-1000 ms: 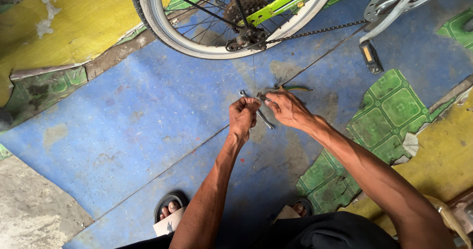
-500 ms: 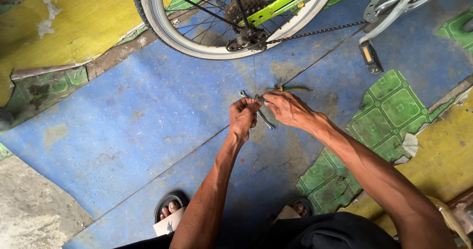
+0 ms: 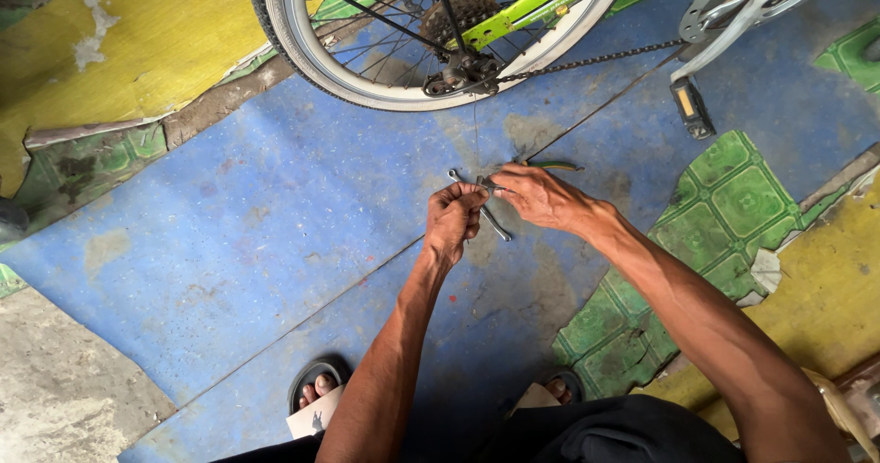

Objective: The person adjusts the rear derailleur and gear cable on a green bicycle using a wrench and pliers. They repeatedly tighten the cable anchor bolt and test the gear shifting by rotating the rear wheel.

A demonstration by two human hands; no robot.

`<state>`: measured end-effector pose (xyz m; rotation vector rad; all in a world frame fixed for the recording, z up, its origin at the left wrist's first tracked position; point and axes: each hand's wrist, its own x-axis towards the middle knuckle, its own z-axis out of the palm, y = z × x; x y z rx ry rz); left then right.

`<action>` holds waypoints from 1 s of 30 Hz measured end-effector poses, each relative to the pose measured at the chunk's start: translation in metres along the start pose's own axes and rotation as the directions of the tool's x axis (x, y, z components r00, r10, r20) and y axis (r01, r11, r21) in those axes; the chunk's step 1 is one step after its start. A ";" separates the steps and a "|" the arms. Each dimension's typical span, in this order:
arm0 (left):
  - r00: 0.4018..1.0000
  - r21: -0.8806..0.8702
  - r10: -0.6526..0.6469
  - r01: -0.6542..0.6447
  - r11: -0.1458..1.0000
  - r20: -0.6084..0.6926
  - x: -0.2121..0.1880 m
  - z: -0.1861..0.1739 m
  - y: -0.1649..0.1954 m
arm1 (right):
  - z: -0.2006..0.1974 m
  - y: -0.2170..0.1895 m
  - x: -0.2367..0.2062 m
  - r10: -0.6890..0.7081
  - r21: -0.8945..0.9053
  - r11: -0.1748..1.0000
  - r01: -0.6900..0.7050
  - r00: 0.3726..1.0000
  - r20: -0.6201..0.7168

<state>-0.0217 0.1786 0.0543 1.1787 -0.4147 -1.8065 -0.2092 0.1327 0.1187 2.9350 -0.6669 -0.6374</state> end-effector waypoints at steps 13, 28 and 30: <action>0.999 0.004 0.008 -0.008 1.000 0.043 0.000 -0.002 0.001 | 0.017 0.007 0.002 0.117 0.352 0.936 0.004 0.940 -0.320; 0.999 0.025 0.009 -0.010 1.000 0.035 -0.003 0.000 0.004 | 0.019 0.005 0.003 0.174 0.489 0.872 -0.010 0.940 -0.292; 0.999 0.025 0.012 -0.013 1.000 0.043 -0.004 0.000 0.005 | 0.024 0.007 0.003 0.167 0.496 0.867 0.036 0.919 -0.357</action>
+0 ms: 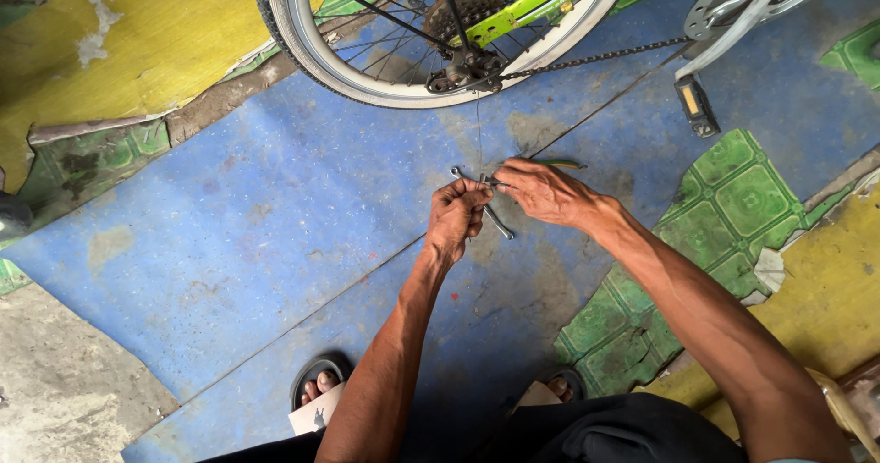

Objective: The person adjusts the rear derailleur and gear cable on a green bicycle using a wrench and pliers. They repeatedly tighten the cable anchor bolt and test the gear shifting by rotating the rear wheel.

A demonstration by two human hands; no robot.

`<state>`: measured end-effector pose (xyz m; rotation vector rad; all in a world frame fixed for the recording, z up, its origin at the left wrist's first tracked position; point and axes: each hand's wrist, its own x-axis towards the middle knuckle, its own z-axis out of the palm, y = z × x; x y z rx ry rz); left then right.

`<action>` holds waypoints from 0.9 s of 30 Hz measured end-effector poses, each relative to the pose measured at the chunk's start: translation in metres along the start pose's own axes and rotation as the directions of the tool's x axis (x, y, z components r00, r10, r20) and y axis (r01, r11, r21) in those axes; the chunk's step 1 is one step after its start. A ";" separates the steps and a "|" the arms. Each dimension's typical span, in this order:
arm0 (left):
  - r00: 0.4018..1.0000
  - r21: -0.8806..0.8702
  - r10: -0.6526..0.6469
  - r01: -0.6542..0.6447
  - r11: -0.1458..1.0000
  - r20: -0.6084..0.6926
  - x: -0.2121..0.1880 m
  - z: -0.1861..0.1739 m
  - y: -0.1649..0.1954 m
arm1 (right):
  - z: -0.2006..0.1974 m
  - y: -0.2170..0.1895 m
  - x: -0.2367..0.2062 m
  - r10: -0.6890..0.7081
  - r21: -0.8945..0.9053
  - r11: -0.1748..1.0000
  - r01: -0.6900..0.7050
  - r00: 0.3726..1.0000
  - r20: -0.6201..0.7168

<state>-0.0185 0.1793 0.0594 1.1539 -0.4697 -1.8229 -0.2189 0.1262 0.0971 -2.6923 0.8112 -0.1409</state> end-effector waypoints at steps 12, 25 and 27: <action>1.000 -0.025 0.019 -0.019 0.999 -0.021 -0.001 0.005 -0.006 | -0.002 -0.006 0.010 0.218 0.202 0.951 -0.233 0.971 0.096; 0.999 0.047 0.017 -0.015 0.999 -0.051 -0.004 0.005 -0.011 | 0.016 0.000 0.013 0.234 0.162 0.960 -0.228 0.972 -0.017; 0.998 0.063 0.041 -0.038 0.997 -0.053 -0.005 0.005 -0.010 | 0.019 0.001 0.010 0.345 0.178 0.920 -0.348 0.937 0.050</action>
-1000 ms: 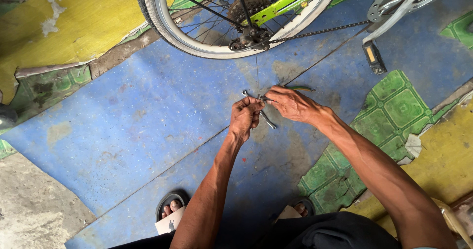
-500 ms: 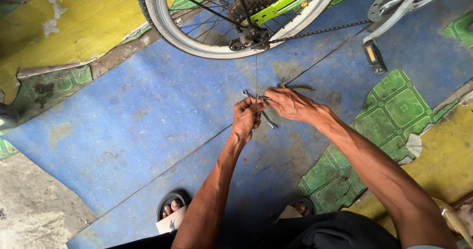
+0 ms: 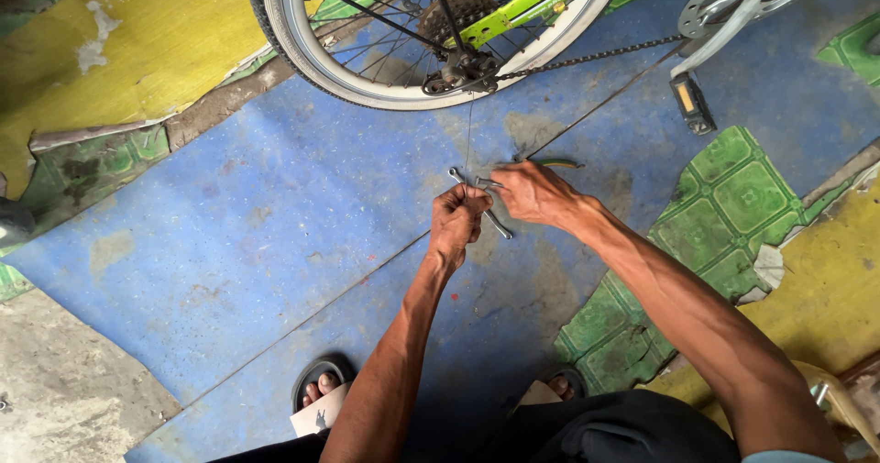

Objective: The person adjusts the rear derailleur and gear cable on a green bicycle using a wrench and pliers. They repeatedly tighten the cable anchor bolt and test the gear shifting by rotating the rear wheel.

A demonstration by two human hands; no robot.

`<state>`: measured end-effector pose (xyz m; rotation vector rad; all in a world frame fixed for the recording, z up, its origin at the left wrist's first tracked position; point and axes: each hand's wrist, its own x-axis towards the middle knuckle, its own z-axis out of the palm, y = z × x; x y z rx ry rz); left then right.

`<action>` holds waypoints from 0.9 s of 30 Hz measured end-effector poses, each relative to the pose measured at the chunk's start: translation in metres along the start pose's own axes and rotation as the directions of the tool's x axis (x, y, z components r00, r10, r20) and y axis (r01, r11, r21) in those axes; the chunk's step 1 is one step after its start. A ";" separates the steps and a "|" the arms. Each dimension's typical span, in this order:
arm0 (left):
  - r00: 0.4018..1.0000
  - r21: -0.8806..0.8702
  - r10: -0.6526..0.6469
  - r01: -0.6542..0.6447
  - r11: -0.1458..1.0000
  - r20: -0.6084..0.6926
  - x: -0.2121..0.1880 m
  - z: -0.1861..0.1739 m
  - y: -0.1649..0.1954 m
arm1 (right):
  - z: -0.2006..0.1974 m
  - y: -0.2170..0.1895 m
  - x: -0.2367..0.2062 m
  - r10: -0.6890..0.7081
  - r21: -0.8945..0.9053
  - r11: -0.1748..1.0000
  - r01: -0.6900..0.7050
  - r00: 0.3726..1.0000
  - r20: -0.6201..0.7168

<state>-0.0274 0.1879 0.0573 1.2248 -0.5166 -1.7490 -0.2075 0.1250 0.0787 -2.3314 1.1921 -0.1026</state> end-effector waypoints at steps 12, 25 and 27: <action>0.977 0.282 0.207 -0.185 0.941 -0.051 0.007 0.015 -0.029 | 0.000 -0.022 0.003 0.394 0.717 0.650 -0.251 0.918 -0.035; 1.000 0.351 -0.007 0.007 0.936 -0.003 -0.012 0.005 -0.017 | -0.004 -0.032 0.003 0.417 0.787 0.546 -0.288 0.908 0.043; 0.996 0.311 0.013 -0.041 0.950 0.089 -0.013 -0.002 -0.017 | -0.004 -0.029 0.001 0.404 0.771 0.576 -0.272 0.915 0.021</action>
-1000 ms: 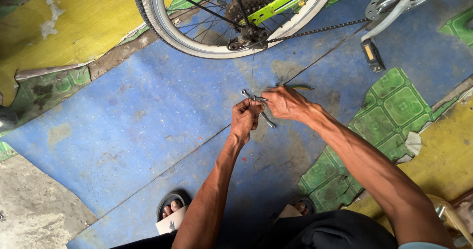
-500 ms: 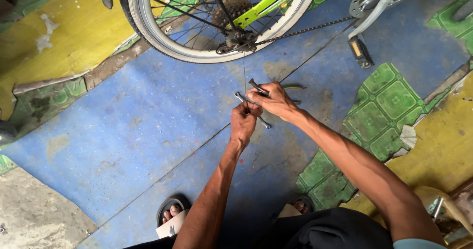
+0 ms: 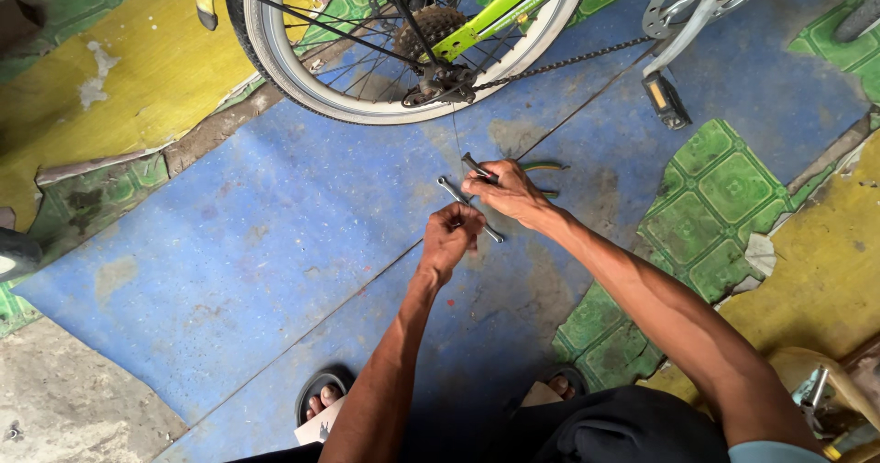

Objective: The person adjusts the rear derailleur and gear cable on a green bicycle using a wrench and pliers. They repeatedly tighten the cable anchor bolt and test the gear shifting by rotating the rear wheel.

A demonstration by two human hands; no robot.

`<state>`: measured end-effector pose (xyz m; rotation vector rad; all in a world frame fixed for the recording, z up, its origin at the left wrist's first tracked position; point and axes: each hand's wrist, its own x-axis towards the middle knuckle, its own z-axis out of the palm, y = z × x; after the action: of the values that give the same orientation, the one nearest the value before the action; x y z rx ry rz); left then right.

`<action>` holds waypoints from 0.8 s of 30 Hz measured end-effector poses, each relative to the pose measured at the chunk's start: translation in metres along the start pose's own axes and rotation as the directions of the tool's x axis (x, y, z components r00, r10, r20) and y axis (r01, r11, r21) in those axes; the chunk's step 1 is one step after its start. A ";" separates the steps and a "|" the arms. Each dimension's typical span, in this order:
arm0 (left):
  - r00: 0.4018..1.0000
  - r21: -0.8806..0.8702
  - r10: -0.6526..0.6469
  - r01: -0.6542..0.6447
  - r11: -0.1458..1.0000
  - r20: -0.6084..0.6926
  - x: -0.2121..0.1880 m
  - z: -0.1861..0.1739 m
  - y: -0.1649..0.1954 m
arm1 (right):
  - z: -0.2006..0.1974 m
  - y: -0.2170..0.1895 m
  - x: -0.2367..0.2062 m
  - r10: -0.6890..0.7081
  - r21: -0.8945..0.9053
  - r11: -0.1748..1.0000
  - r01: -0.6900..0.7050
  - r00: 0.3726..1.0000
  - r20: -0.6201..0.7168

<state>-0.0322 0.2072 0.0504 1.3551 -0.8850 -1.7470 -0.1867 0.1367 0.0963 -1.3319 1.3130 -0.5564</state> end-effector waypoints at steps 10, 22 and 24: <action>0.987 -0.190 0.126 -0.144 0.971 -0.103 0.029 -0.007 0.003 | -0.003 0.005 -0.006 -0.178 -0.157 0.973 0.167 0.982 -0.058; 0.988 -0.745 -0.046 0.139 0.652 0.144 0.025 0.005 0.014 | -0.005 0.022 -0.025 -0.081 -0.022 0.997 0.080 0.994 -0.070; 0.982 -0.766 -0.086 0.185 0.616 0.168 0.022 0.007 0.013 | -0.006 0.026 -0.027 -0.068 0.012 0.998 0.069 0.996 -0.064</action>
<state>-0.0414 0.1819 0.0529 0.7308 0.0073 -1.9878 -0.2087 0.1656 0.0843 -1.3610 1.3161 -0.6588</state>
